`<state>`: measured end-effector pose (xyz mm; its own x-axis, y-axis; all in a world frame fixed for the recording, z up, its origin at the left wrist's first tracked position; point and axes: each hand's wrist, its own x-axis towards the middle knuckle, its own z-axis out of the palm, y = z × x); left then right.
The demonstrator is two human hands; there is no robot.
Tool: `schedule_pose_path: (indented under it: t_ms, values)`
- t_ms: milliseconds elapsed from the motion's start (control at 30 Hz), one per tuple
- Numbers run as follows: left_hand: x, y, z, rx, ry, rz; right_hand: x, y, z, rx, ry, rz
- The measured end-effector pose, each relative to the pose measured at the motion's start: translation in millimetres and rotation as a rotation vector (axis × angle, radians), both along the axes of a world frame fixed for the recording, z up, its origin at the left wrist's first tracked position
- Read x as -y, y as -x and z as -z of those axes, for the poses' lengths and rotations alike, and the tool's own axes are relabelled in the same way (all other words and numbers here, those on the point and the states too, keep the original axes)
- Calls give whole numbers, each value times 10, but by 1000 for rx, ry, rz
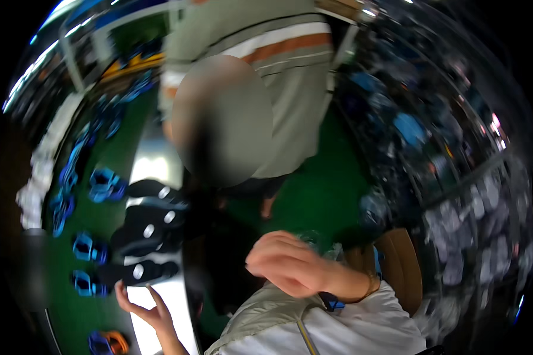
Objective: The person places insoles into a series of shoes on a conveyor belt by hand, handling each shoe one at a time and smoothing the insoles inside.
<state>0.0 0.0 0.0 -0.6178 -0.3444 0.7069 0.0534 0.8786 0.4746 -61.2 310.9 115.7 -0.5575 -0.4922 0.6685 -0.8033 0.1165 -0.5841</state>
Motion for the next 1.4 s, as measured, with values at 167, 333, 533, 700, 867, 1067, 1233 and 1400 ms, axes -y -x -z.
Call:
schedule_pose_path:
  t_ms: [167, 333, 533, 700, 867, 1067, 1233, 1400]
  values:
    - [-1964, 1250, -513, 120, -33, 839, -1432, 34, -918, -622, 89, 225]
    - [-4062, 1514, -422, 285, 212, 1642, -2558, -93, -1041, -952, 10, 604]
    - [-4748, 2249, 386, 943, 982, 1729, -3442, -225, -530, -378, -100, 990]
    - [-5715, 3102, 677, 802, 984, 1967, -4224, -91, -176, 468, -326, 1260]
    - [-7283, 3819, 849, 1314, 905, 2032, -5221, 206, 187, 1183, -203, 1165]
    - [-8937, 5106, -314, 1245, -202, 2056, -6653, 963, -21, 996, 388, 1368]
    - [-10621, 5804, -1974, 1050, -394, 2072, -7610, 705, -835, 900, 516, 1637]
    - [-12061, 5628, -3123, 517, -362, 2098, -8303, 887, -1904, 544, 239, 2119]
